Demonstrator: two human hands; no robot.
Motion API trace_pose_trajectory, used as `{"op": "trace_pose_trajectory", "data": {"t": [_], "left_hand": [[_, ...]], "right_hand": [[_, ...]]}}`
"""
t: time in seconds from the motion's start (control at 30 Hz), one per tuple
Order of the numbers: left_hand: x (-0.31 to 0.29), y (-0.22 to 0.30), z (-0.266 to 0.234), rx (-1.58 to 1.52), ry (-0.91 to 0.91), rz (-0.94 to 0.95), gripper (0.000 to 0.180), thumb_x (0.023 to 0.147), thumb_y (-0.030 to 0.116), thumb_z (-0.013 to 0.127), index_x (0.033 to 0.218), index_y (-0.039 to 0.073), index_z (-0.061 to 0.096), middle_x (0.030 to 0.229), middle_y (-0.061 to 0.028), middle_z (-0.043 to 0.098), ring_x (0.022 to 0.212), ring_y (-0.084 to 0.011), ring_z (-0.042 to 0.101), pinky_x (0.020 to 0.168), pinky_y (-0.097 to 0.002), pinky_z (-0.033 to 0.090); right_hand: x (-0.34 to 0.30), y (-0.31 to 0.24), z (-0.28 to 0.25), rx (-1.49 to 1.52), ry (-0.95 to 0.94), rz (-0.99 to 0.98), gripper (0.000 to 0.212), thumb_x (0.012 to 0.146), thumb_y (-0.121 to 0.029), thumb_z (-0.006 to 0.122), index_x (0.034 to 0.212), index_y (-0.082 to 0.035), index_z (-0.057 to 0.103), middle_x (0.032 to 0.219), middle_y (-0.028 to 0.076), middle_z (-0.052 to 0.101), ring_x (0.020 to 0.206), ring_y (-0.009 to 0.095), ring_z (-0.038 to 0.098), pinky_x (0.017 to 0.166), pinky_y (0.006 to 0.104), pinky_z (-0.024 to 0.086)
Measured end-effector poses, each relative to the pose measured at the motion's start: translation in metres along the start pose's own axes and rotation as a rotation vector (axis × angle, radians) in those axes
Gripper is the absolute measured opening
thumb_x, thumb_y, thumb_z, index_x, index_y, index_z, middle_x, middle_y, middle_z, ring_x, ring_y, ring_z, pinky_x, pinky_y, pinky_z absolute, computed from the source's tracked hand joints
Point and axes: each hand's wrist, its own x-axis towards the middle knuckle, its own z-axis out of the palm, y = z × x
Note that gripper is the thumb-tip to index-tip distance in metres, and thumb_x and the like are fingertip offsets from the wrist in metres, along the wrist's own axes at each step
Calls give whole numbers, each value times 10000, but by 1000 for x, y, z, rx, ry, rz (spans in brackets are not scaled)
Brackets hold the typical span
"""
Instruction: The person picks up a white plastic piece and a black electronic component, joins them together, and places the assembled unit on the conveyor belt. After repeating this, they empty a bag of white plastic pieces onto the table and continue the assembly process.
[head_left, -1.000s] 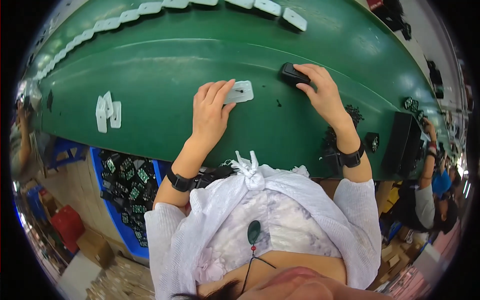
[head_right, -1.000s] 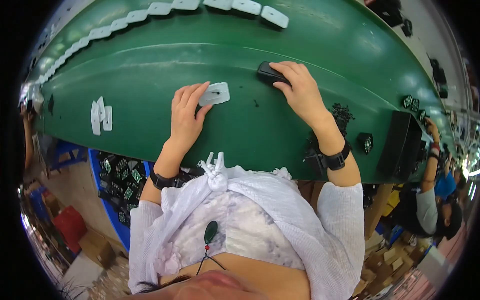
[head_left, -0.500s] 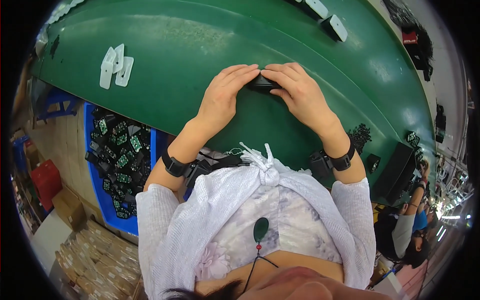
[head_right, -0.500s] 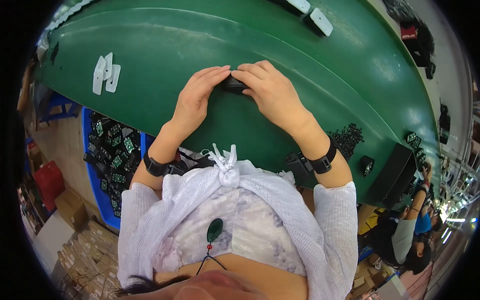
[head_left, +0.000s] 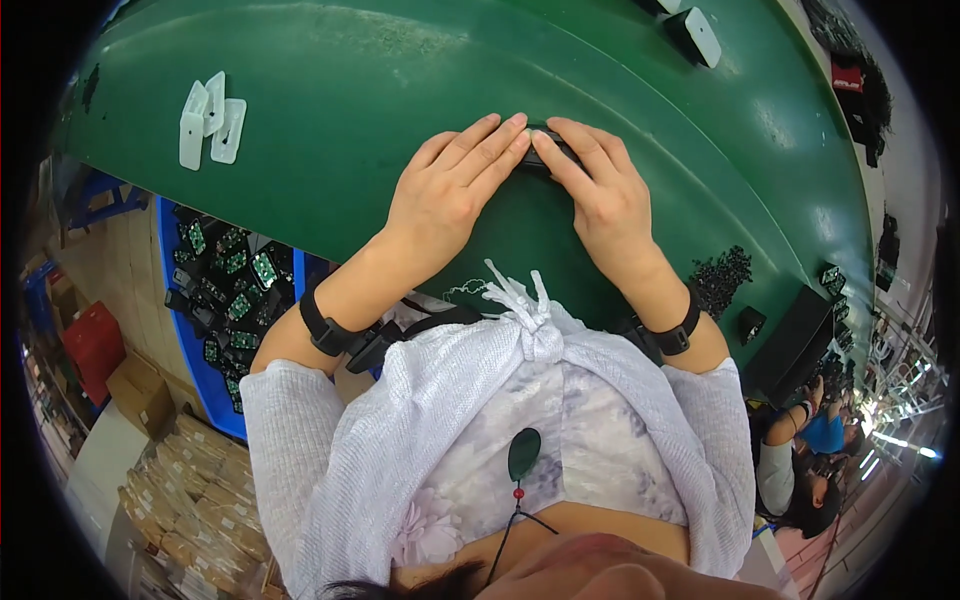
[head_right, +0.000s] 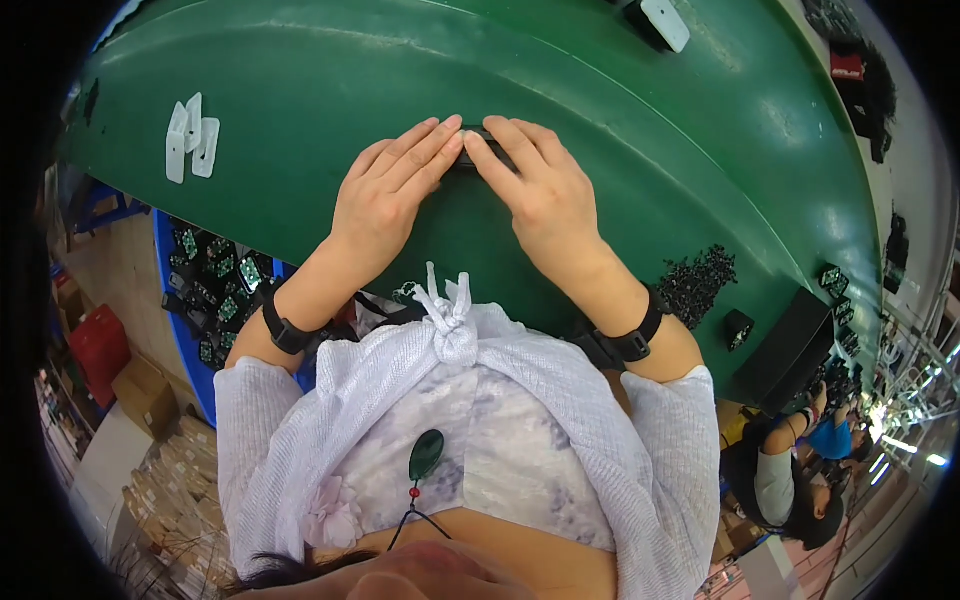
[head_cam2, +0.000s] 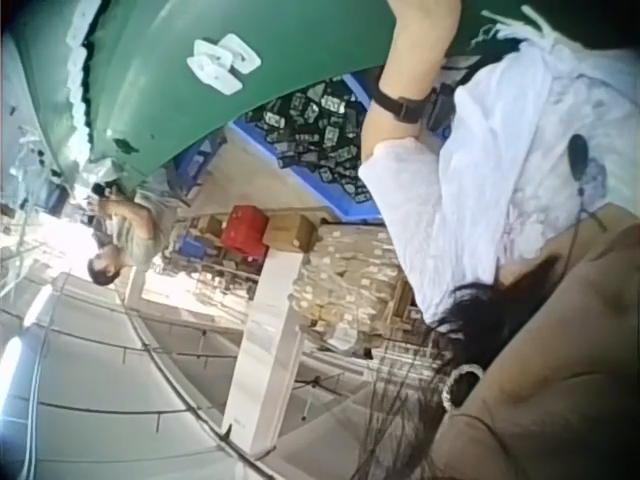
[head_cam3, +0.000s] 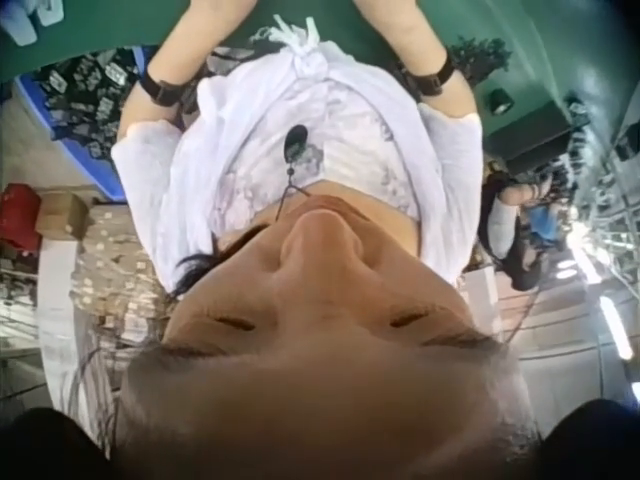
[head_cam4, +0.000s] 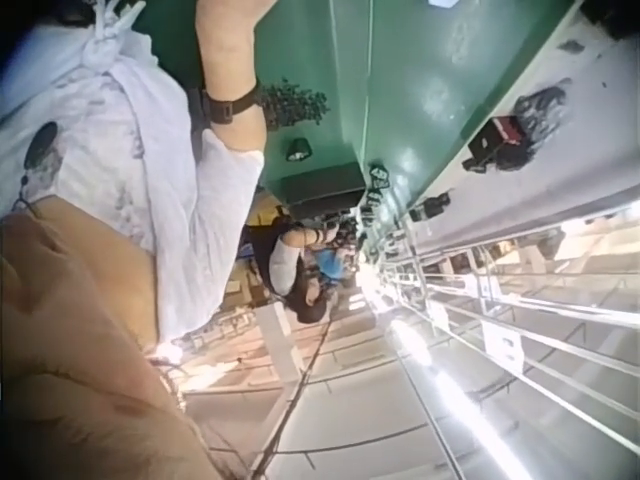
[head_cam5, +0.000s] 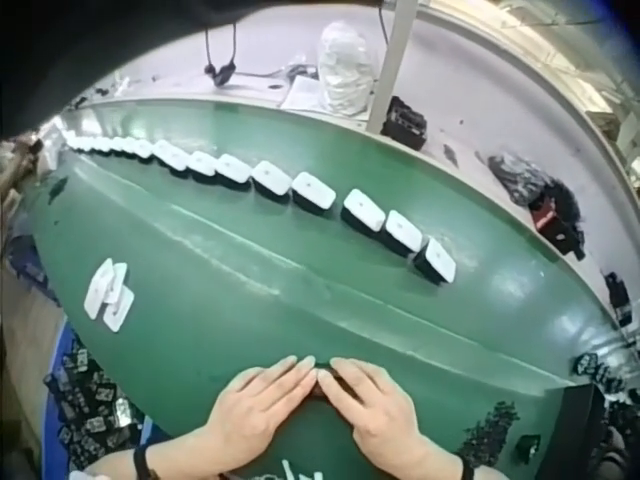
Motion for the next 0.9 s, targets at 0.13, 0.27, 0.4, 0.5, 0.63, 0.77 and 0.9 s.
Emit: {"op": "trace_pose_trajectory", "data": {"t": [0.13, 0.27, 0.4, 0.5, 0.63, 0.77, 0.9], "left_hand": [[7, 9, 9, 33, 70, -51, 545, 717, 66, 686, 1249, 45, 570, 1250, -96, 581, 1105, -260, 575, 875, -358, 476], [26, -4, 14, -127, 205, -80, 404, 801, 148, 684, 1166, 2, 589, 1024, -123, 644, 914, -220, 620, 737, -310, 505], [20, 11, 10, -1001, 113, -658, 284, 927, 183, 608, 1079, -57, 597, 772, -85, 658, 665, -111, 599, 626, -248, 491], [15, 22, 11, -1089, 80, -681, 283, 924, 182, 612, 1082, -52, 598, 805, -83, 667, 687, -116, 605, 632, -245, 492], [20, 29, 10, -1136, 81, -671, 286, 935, 184, 584, 1080, -62, 595, 849, -99, 671, 714, -133, 623, 659, -259, 508], [23, 34, 12, -1246, 78, -658, 276, 938, 172, 576, 1083, -63, 595, 908, -105, 667, 758, -136, 637, 678, -265, 519], [24, 30, 7, -1284, 87, -662, 305, 943, 182, 576, 1121, -65, 571, 950, -102, 659, 777, -131, 628, 686, -261, 514]], "right_hand": [[15, 19, -9, 280, -122, 58, 418, 727, -5, 664, 1134, -101, 650, 1116, 73, 634, 930, 269, 592, 798, 319, 519], [21, 37, -17, 992, -229, 513, 428, 856, -121, 676, 1262, -43, 563, 1141, 71, 617, 1078, 154, 561, 950, 286, 439], [9, 16, -16, 1274, -106, 558, 500, 879, -134, 676, 1333, -33, 492, 1185, 75, 582, 1097, 151, 552, 968, 283, 430], [7, 11, -13, 1213, -44, 576, 483, 872, -121, 681, 1313, -30, 507, 1159, 57, 587, 1066, 137, 560, 949, 279, 439], [10, 11, -14, 1256, 26, 553, 420, 870, -85, 667, 1269, -33, 549, 1117, 50, 603, 1019, 128, 568, 915, 266, 442], [15, 10, -23, 1184, 47, 534, 398, 848, -88, 675, 1234, -43, 586, 1101, 51, 617, 1015, 135, 568, 916, 277, 432], [24, 9, -25, 1111, 28, 483, 390, 859, -98, 666, 1238, -40, 588, 1103, 46, 616, 1008, 132, 569, 916, 279, 433]]}}
